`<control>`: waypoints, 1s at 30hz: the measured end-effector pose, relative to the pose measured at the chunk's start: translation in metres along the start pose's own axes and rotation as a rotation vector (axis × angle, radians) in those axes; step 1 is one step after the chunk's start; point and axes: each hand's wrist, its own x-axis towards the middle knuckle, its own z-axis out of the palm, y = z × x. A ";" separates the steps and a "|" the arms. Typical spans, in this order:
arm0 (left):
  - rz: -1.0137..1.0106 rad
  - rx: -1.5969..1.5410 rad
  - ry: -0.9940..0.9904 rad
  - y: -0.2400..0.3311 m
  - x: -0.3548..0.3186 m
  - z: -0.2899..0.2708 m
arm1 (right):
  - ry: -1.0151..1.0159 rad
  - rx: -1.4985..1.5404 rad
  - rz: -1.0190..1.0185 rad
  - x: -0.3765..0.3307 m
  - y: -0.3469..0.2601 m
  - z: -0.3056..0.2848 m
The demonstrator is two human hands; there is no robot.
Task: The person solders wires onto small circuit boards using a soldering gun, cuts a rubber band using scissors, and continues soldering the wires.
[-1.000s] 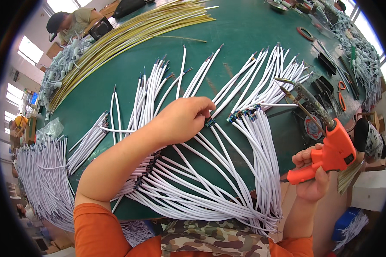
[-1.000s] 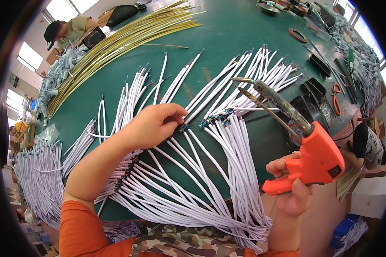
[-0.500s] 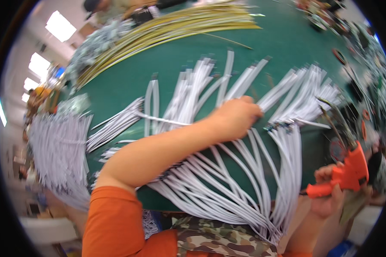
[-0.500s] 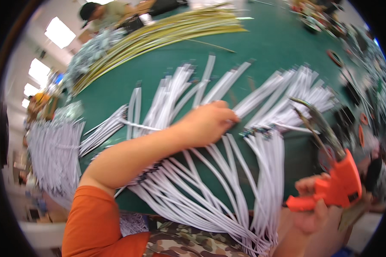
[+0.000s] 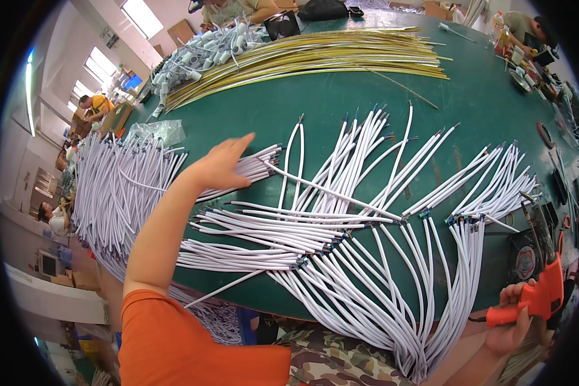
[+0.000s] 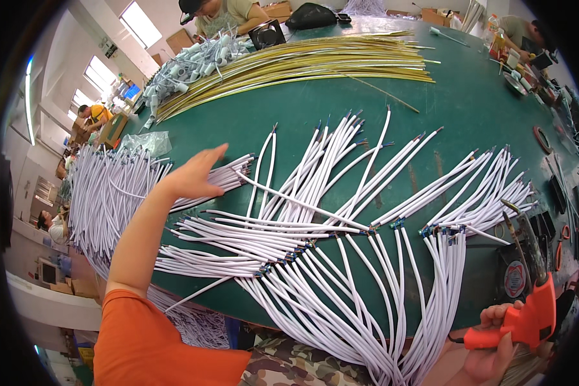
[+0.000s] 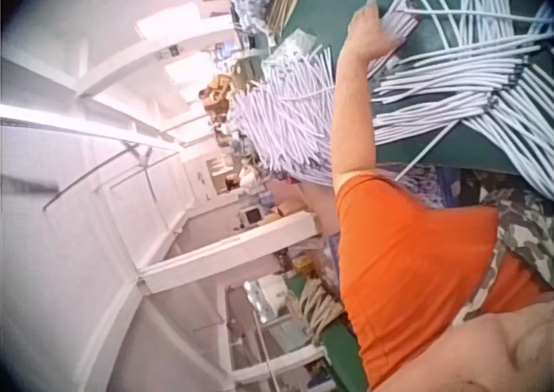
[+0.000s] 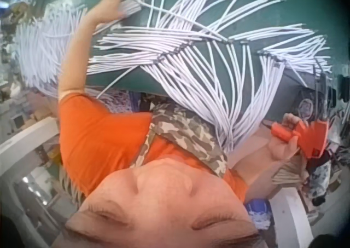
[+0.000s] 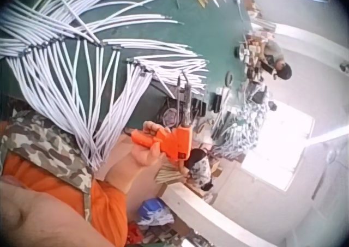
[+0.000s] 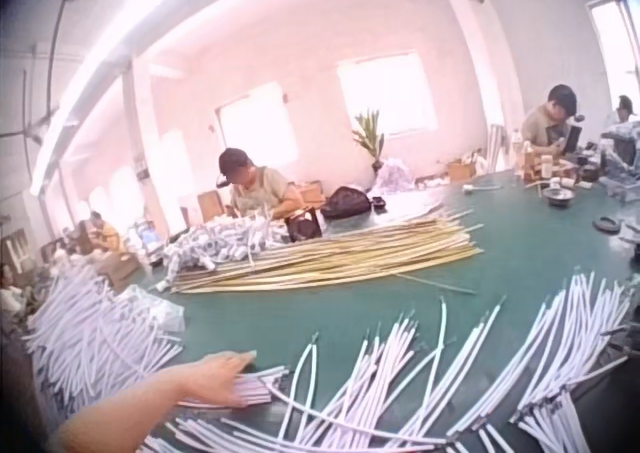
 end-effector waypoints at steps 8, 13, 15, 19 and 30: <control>-0.021 -0.099 -0.209 -0.015 0.006 -0.008 | 0.151 -0.090 0.004 0.006 0.003 0.020; -0.150 -0.426 -0.186 -0.028 0.036 -0.005 | 0.103 -0.108 0.021 0.006 0.001 0.023; -0.290 -0.413 -0.122 -0.002 0.058 0.005 | 0.117 -0.104 0.022 0.006 0.001 0.023; -0.238 -0.301 -0.128 0.005 0.067 0.016 | 0.107 -0.111 -0.004 0.001 -0.002 0.021; 0.435 -0.431 0.079 0.171 0.066 0.005 | 0.131 -0.282 -0.018 0.002 0.001 0.032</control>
